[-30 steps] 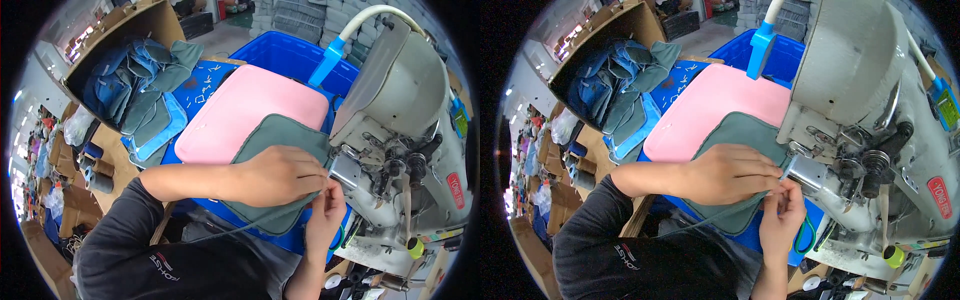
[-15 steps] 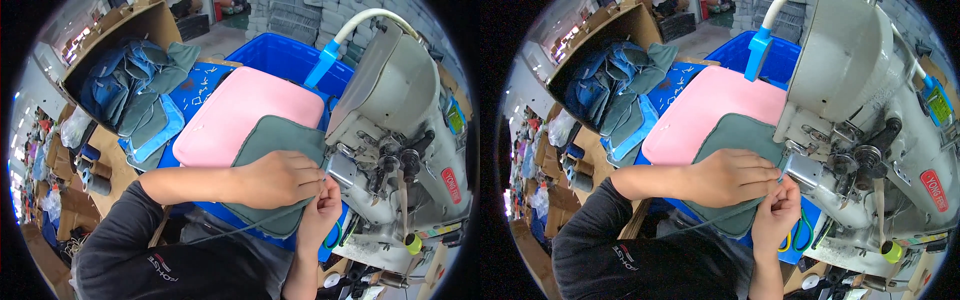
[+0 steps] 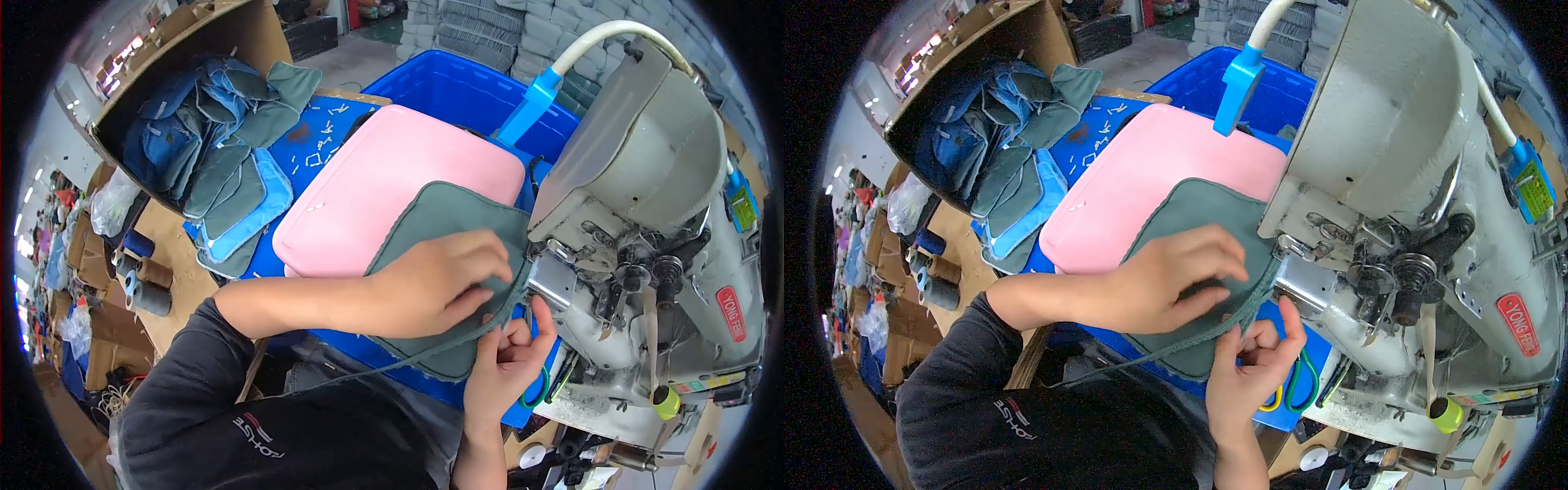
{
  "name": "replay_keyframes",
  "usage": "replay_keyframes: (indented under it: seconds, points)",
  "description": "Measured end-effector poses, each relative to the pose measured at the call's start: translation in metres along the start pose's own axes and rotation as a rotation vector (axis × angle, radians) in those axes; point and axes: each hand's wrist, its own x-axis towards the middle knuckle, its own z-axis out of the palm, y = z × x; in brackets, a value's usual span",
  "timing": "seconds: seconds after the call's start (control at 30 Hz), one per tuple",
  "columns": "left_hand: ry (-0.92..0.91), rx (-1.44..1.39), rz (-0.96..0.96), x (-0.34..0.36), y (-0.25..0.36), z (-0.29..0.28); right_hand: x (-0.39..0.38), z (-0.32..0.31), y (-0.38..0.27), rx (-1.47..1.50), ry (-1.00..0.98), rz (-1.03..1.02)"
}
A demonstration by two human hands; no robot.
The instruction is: Sewing a fabric component onto a bag using an industrial sewing machine and trimming thread with scissors.
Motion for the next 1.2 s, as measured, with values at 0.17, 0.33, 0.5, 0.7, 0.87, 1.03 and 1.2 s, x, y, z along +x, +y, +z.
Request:
replay_keyframes:
  seconds: [0.17, 0.33, 0.5, 0.7, 0.87, 1.03, 1.2]
  points:
    - [-0.232, -0.173, -0.361, 0.018, 0.006, 0.001, -0.005, -0.008, -0.001, -0.283, -0.075, -0.099]
    - [-0.262, -0.681, -0.763, 0.023, 0.004, -0.005, 0.0, -0.008, -0.014, -0.667, -0.119, -0.284]
    - [-0.242, -0.764, -0.81, 0.028, 0.009, -0.002, 0.0, -0.009, -0.021, -0.829, -0.206, -0.363]
    - [-0.32, -0.681, -0.835, 0.022, 0.004, 0.004, -0.002, -0.009, -0.013, -0.779, -0.186, -0.445]
    - [-0.338, -0.731, -0.86, 0.022, 0.008, 0.006, -0.015, -0.008, -0.009, -0.598, -0.134, -0.261]
    - [-0.349, -0.743, -0.865, 0.017, 0.01, 0.011, -0.027, -0.009, 0.002, -0.348, -0.09, -0.11]
    - [-0.339, -0.752, -0.849, 0.015, 0.008, 0.012, -0.031, -0.023, -0.009, -0.349, -0.145, -0.003]
